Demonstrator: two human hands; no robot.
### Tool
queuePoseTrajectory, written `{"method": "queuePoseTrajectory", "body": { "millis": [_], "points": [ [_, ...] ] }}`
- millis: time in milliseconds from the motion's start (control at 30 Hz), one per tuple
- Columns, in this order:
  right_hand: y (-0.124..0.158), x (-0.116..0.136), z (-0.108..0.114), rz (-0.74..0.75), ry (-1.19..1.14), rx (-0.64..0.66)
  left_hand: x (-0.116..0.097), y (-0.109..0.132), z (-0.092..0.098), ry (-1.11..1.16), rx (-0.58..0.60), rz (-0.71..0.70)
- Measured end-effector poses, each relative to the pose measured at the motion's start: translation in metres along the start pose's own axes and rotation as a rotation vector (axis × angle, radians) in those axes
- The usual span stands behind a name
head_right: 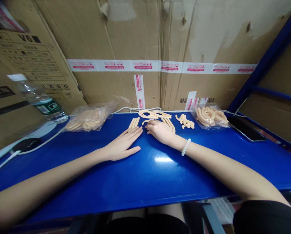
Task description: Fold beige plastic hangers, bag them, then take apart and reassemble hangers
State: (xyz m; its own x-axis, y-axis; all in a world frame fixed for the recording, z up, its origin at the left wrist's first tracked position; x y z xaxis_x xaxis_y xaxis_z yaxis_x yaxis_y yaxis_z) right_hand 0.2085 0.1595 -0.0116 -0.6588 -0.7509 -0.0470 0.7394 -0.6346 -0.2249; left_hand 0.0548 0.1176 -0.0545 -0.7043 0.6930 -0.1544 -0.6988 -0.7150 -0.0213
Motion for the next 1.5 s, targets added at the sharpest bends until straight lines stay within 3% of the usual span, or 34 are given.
{"method": "queuePoseTrajectory", "body": {
  "millis": [167,333,433,533,733,867,1067,1167,1300,1500],
  "points": [
    [0.019,-0.007,0.021,-0.002,-0.056,-0.151,0.0,0.003,0.002,0.006,-0.056,-0.009],
    [0.053,-0.023,0.044,-0.046,-0.178,-0.249,-0.013,0.012,0.018,-0.036,-0.298,-0.191],
    [0.067,-0.028,0.047,-0.131,-0.278,-0.232,-0.03,0.019,0.023,-0.097,-0.426,-0.396],
    [0.072,-0.018,0.045,-0.171,-0.388,-0.22,-0.042,0.023,0.023,-0.162,-0.475,-0.51],
    [0.068,0.035,0.021,0.006,-0.382,-0.005,-0.047,0.024,0.022,-0.174,-0.455,-0.514],
    [0.07,0.042,0.014,0.02,-0.36,0.028,-0.048,0.024,0.024,-0.165,-0.463,-0.512],
    [0.059,0.007,0.024,-0.067,-0.355,-0.06,-0.044,0.022,0.025,-0.11,-0.45,-0.499],
    [0.035,-0.032,0.029,-0.207,-0.255,-0.025,-0.041,0.021,0.025,-0.063,-0.433,-0.492],
    [-0.01,-0.076,0.031,-0.282,-0.193,0.029,-0.039,0.021,0.027,-0.014,-0.424,-0.482],
    [-0.05,-0.096,0.015,-0.34,-0.153,0.149,-0.039,0.02,0.027,-0.003,-0.411,-0.483]
  ]
}}
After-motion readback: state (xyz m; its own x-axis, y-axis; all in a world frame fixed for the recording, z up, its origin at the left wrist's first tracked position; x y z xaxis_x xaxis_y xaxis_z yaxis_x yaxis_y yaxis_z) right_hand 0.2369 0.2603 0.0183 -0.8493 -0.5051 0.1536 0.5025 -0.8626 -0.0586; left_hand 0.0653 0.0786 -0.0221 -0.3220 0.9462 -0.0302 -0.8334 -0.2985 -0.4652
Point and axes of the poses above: each hand's wrist, its own y-axis away from the middle knuckle, its own z-axis out of the back of the hand, x = y × z, the point moved 6 cm from there along -y, towards the middle knuckle, and after that the axes turned 6 degrees about x, right-handed, at the moved point
